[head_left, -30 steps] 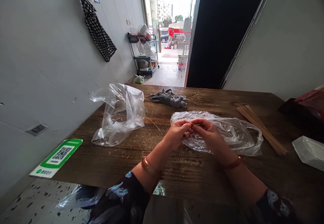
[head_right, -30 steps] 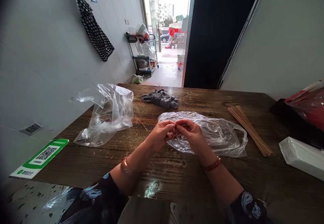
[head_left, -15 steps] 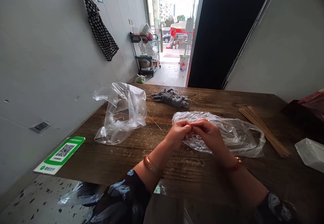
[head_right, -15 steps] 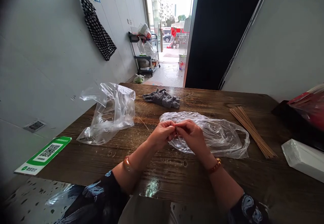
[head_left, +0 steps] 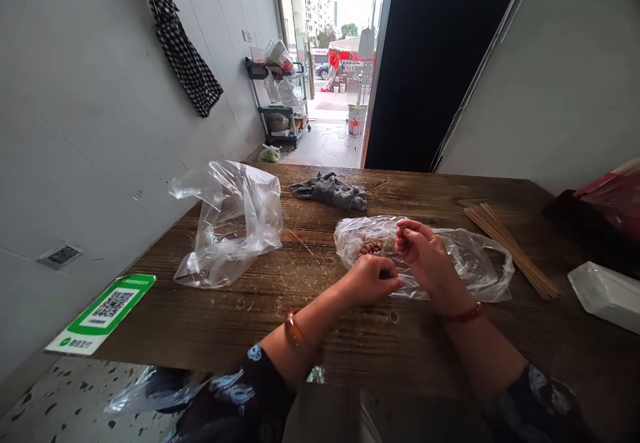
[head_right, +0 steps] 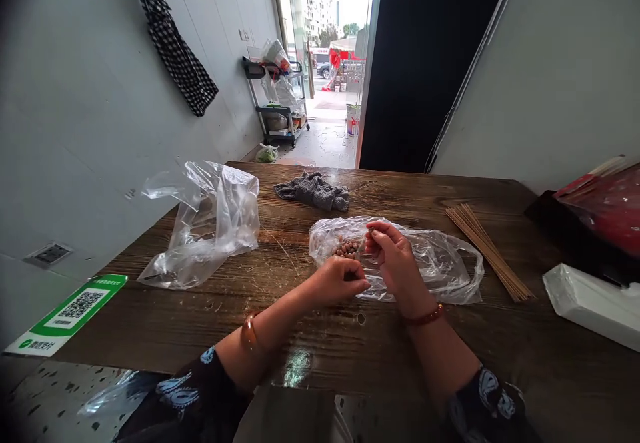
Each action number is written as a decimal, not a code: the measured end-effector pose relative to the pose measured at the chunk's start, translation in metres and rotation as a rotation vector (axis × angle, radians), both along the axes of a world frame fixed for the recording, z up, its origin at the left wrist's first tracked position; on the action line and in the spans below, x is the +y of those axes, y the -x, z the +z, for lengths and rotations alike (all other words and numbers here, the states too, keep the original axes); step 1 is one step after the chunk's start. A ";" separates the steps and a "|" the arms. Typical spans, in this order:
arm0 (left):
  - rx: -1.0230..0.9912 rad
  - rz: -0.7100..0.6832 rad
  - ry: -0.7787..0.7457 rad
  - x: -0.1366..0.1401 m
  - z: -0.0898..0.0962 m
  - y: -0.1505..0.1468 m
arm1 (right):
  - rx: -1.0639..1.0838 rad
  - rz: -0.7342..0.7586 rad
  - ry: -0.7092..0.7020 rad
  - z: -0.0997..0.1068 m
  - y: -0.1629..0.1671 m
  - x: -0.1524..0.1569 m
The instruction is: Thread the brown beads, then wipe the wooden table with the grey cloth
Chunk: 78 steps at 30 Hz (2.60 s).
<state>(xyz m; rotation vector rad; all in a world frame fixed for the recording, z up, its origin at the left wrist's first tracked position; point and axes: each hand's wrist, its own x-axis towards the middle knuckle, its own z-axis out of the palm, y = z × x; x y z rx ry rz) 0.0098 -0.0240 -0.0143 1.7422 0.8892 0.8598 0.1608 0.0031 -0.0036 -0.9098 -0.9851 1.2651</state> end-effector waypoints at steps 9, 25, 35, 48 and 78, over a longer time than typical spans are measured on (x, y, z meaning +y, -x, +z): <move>-0.173 0.181 -0.056 0.008 0.011 0.007 | -0.083 0.057 -0.007 0.002 0.010 -0.008; -0.432 0.259 0.329 0.020 0.007 0.013 | -0.840 -0.044 -0.462 -0.001 0.015 -0.012; -0.412 0.265 0.293 0.021 0.000 0.011 | -0.949 -0.100 -0.518 -0.003 0.015 -0.012; -0.573 0.224 0.347 0.019 0.009 0.012 | -0.345 0.128 -0.114 0.002 0.020 -0.014; -0.456 0.232 0.234 0.016 0.009 0.011 | -0.207 0.128 0.023 0.011 0.018 -0.015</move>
